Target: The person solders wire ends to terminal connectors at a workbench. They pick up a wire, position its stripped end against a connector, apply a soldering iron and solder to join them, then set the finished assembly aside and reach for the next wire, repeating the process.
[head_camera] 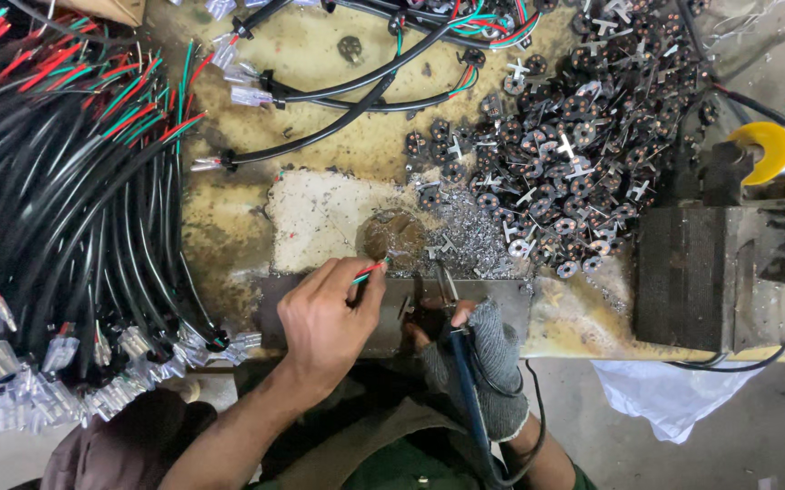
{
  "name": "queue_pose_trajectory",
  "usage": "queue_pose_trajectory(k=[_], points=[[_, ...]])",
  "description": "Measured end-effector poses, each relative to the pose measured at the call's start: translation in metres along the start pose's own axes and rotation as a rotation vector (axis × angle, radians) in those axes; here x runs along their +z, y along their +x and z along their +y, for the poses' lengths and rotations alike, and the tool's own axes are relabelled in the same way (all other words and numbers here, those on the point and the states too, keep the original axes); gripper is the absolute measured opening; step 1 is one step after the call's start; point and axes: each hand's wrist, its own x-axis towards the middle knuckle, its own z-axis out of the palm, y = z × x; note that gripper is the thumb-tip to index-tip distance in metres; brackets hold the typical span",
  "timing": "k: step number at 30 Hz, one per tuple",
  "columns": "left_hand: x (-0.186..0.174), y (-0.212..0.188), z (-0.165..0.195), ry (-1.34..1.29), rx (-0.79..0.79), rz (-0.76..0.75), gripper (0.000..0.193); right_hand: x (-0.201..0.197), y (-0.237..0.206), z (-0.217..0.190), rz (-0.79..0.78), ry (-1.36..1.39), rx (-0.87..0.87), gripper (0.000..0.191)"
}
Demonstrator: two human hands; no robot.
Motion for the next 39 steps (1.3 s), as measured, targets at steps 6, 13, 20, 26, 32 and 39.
queue_pose_trajectory(k=[6,13,20,26,32,39], points=[[0.001,-0.007,0.0,-0.035,-0.09,-0.168,0.018,-0.001,-0.004,0.005,-0.103,-0.933,-0.724,0.054],[-0.001,-0.03,0.001,-0.19,-0.011,-0.349,0.013,-0.024,-0.014,0.013,-0.053,-0.522,-0.644,0.064],[0.0,-0.033,-0.003,-0.168,0.011,-0.376,0.014,-0.076,-0.018,0.056,0.065,-0.572,-0.723,0.023],[0.0,-0.03,0.001,-0.115,0.002,-0.369,0.013,-0.082,-0.007,0.051,-0.185,-0.438,-0.256,0.015],[0.003,-0.026,0.002,-0.01,-0.06,-0.476,0.017,-0.069,-0.015,0.04,-0.17,-0.713,-0.912,0.018],[0.003,-0.024,0.005,0.018,-0.06,-0.477,0.018,-0.069,-0.015,0.032,-0.025,-0.476,-0.484,0.015]])
